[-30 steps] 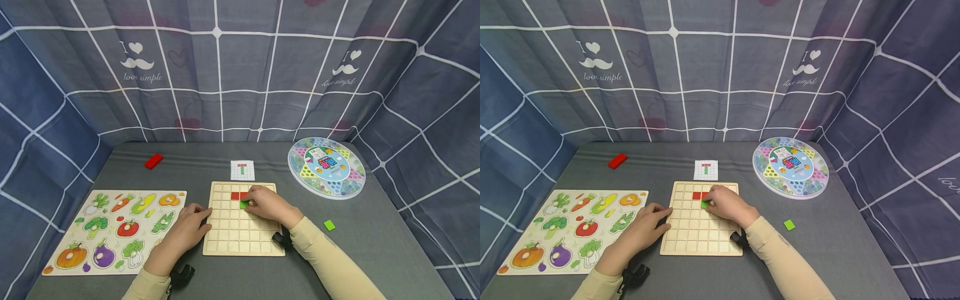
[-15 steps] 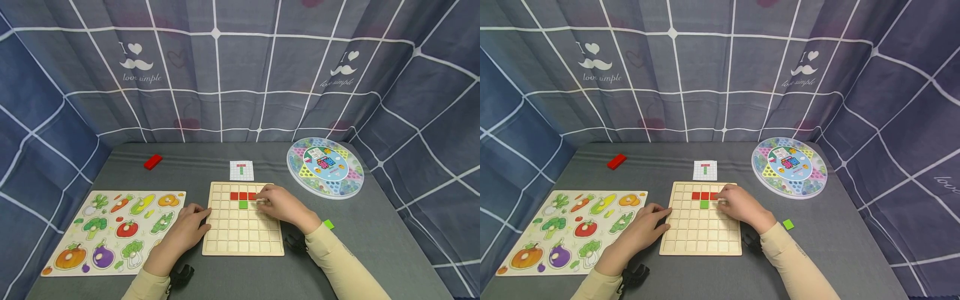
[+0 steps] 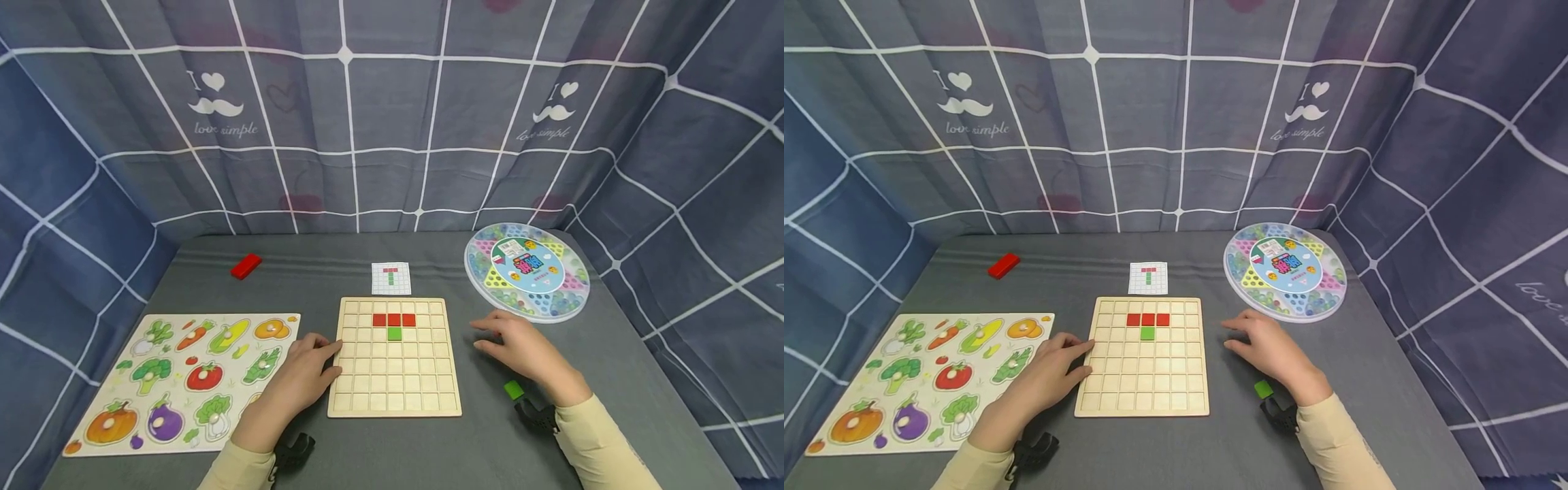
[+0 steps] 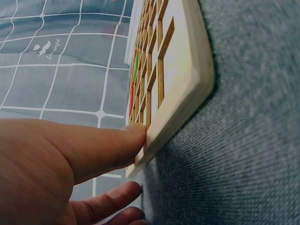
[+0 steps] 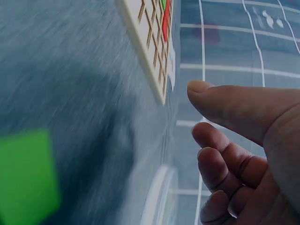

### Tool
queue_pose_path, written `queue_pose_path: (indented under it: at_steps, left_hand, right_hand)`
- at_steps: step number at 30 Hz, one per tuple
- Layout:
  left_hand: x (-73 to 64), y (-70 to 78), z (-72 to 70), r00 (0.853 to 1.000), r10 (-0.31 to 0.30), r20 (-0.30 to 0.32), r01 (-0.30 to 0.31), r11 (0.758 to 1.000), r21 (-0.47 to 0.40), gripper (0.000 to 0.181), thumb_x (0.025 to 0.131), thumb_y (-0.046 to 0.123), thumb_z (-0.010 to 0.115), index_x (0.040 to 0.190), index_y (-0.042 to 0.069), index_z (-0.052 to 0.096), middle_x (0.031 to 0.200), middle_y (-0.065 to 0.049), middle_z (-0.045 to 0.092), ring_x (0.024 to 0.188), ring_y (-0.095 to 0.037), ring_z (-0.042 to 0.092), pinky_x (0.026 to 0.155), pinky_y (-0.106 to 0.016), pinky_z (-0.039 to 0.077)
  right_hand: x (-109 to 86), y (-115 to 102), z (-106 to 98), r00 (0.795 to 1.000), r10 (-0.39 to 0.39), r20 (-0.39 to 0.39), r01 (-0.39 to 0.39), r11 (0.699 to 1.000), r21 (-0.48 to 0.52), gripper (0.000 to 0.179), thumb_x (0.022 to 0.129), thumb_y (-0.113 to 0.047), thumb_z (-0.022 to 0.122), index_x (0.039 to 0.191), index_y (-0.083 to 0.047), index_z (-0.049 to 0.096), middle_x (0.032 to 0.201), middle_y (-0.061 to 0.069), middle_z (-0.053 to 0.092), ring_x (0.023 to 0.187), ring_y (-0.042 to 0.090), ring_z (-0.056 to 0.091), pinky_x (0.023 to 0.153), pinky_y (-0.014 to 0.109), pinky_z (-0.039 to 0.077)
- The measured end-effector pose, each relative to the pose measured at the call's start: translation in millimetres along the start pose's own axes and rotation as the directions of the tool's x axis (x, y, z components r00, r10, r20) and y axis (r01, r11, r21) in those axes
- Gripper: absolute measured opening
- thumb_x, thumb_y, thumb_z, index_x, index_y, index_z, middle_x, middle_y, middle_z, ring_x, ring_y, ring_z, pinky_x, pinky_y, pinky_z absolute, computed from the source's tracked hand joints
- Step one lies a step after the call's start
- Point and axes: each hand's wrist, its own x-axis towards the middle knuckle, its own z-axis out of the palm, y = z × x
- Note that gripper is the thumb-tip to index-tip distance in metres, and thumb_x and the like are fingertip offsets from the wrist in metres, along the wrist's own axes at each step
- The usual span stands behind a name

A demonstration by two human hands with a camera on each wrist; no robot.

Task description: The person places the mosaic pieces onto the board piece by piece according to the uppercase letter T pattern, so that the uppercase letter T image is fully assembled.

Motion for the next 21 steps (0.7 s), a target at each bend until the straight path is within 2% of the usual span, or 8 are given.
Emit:
queue_pose_path:
  at_steps: [4,12,16,21]
  left_hand:
    - [0.1,-0.3,-0.1,1.0,-0.002,0.004,0.002,1.0,-0.001,0.049,0.088,0.018,0.076,0.134,0.008,0.064,0.12,-0.012,0.054,0.109,-0.03,0.049,0.087,-0.045,0.042]
    - [-0.1,-1.0,-0.3,1.0,0.003,-0.002,-0.003,1.0,-0.003,0.048,0.088,0.018,0.076,0.133,0.007,0.064,0.119,-0.013,0.055,0.109,-0.03,0.049,0.087,-0.046,0.042]
    - [0.4,-0.9,0.0,1.0,0.007,-0.006,-0.007,1.0,0.004,0.048,0.087,0.018,0.077,0.132,0.007,0.065,0.119,-0.013,0.055,0.108,-0.03,0.05,0.086,-0.046,0.042]
    - [0.7,-0.8,0.4,1.0,0.011,-0.009,-0.011,1.0,0.004,0.047,0.087,0.018,0.077,0.132,0.007,0.065,0.119,-0.014,0.055,0.107,-0.031,0.051,0.085,-0.046,0.043]
  right_hand:
    - [-17.3,13.6,-4.3,0.999,0.032,-0.037,-0.033,0.999,-0.009,0.038,0.087,-0.021,0.078,0.123,-0.011,0.072,0.106,0.001,0.065,0.085,0.017,0.06,0.071,0.037,0.048]
    - [-49.4,34.8,-12.3,0.993,0.086,-0.083,-0.09,0.995,-0.05,0.04,0.085,-0.019,0.08,0.123,-0.01,0.071,0.099,-0.001,0.064,0.076,0.016,0.052,0.065,0.033,0.042]
    - [-63.8,41.4,-14.2,0.987,0.126,-0.097,-0.132,0.99,-0.059,0.04,0.084,-0.019,0.08,0.122,-0.01,0.072,0.097,-0.002,0.063,0.075,0.014,0.05,0.063,0.033,0.041]
    - [-75.9,46.8,-11.8,0.983,0.136,-0.124,-0.147,0.986,-0.079,0.038,0.082,-0.019,0.082,0.117,-0.009,0.074,0.095,-0.004,0.063,0.075,0.01,0.05,0.064,0.033,0.041]
